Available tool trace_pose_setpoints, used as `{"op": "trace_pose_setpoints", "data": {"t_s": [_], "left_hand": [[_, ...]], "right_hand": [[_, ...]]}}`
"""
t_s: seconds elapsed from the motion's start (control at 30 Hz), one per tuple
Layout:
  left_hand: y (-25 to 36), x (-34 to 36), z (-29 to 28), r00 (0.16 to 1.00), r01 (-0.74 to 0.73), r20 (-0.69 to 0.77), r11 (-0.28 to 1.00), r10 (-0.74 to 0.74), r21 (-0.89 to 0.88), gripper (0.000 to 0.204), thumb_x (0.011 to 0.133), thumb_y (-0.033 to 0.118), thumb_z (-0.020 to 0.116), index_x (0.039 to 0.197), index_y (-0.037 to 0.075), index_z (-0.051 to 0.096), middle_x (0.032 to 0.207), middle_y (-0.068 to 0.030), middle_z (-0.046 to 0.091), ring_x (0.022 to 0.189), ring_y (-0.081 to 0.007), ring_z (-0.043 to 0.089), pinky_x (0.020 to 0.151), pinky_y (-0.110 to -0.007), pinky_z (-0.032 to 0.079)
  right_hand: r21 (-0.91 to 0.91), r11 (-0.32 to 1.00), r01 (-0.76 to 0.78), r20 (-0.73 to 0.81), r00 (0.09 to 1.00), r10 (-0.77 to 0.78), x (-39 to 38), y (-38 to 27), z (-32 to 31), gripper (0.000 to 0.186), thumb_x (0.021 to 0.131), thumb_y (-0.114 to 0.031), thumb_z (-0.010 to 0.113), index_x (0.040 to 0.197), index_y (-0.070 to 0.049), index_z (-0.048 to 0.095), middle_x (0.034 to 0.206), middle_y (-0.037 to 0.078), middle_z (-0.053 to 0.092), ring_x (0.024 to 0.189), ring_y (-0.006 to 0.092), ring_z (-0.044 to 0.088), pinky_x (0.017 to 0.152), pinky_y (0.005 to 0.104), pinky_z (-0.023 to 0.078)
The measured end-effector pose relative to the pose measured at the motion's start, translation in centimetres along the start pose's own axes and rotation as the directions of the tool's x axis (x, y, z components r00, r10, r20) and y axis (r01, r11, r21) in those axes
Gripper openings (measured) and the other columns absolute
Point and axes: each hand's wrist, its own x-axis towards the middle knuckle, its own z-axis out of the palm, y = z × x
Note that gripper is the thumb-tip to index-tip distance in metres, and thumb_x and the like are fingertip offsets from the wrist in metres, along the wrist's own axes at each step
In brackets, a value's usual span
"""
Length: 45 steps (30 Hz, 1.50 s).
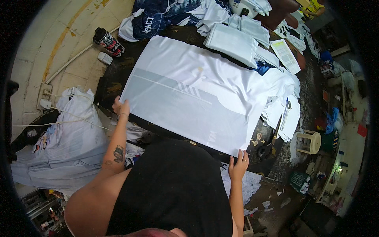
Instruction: The person uses shears to cut a large white sheet of fabric on a table, then places a blue and white patterned garment on top and cuts along its edges. The person repeatedly folds and cuts the white fabric, stacking the cut pieces on the table.
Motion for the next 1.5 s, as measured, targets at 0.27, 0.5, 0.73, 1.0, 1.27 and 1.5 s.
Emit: {"op": "trace_pose_setpoints", "data": {"t_s": [0.27,0.5,0.73,1.0,1.27,1.5], "left_hand": [[14.1,5.8,6.0,0.865,-0.448,0.377,0.847,0.330,0.286,0.067,0.094,0.033,0.065,0.158,0.028,0.045,0.159,-0.0227,0.040,0.140,-0.0440,0.043,0.113,-0.057,0.041],[16.5,4.0,9.2,0.680,-0.715,0.360,0.687,0.639,0.129,0.060,0.097,0.024,0.066,0.154,0.021,0.051,0.147,-0.0216,0.047,0.135,-0.0410,0.045,0.116,-0.051,0.037],[17.6,-5.1,6.6,0.287,-0.759,0.542,0.532,0.790,-0.375,0.057,0.094,0.016,0.068,0.148,0.009,0.056,0.140,-0.0217,0.052,0.128,-0.0385,0.051,0.110,-0.048,0.042],[26.1,-7.3,1.9,0.329,-0.620,0.324,0.462,0.887,-0.635,0.054,0.091,0.006,0.073,0.143,0.005,0.060,0.133,-0.0174,0.062,0.116,-0.0323,0.063,0.102,-0.044,0.052],[51.3,-14.8,-14.6,0.089,-0.232,-0.207,-0.182,0.974,-0.955,0.092,0.088,0.002,0.080,0.163,0.007,0.026,0.163,-0.0189,0.037,0.142,-0.0303,0.051,0.108,-0.044,0.053],[62.8,-11.6,-28.5,-0.212,-0.562,-0.016,-0.135,0.977,-0.816,0.041,0.094,0.037,0.079,0.116,0.002,0.076,0.089,-0.0037,0.076,0.083,-0.0127,0.070,0.079,-0.027,0.056]], "right_hand": [[-0.097,0.995,-0.014,0.113,0.993,0.025,2.3,-1.4,0.0,0.037,0.095,-0.029,0.071,0.124,-0.006,0.067,0.131,0.020,0.062,0.125,0.0398,0.055,0.115,0.0559,0.036],[0.162,0.973,-0.167,-0.393,0.893,0.218,24.6,5.4,-0.5,0.043,0.094,-0.013,0.066,0.135,-0.001,0.061,0.127,0.024,0.064,0.119,0.0457,0.058,0.104,0.0510,0.047],[-0.325,0.914,-0.244,-0.068,0.970,0.235,38.2,9.8,-1.8,0.045,0.098,-0.017,0.059,0.144,-0.016,0.062,0.134,0.023,0.066,0.121,0.0427,0.063,0.106,0.0489,0.049],[0.520,0.818,0.246,-0.669,0.712,0.212,49.1,7.5,-26.7,0.024,0.102,-0.010,0.049,0.118,0.002,0.063,0.111,0.015,0.069,0.104,0.0241,0.065,0.092,0.0375,0.051],[0.744,0.446,0.498,-0.352,0.859,-0.371,32.9,-17.4,-49.1,0.039,0.100,-0.010,0.066,0.138,-0.006,0.058,0.119,0.006,0.067,0.100,0.0102,0.064,0.083,0.0254,0.054],[0.353,0.857,0.376,-0.494,0.853,-0.171,26.6,-20.1,-55.7,0.023,0.102,-0.022,0.069,0.113,-0.002,0.071,0.087,-0.001,0.070,0.072,0.0114,0.065,0.071,0.0269,0.053]]}}
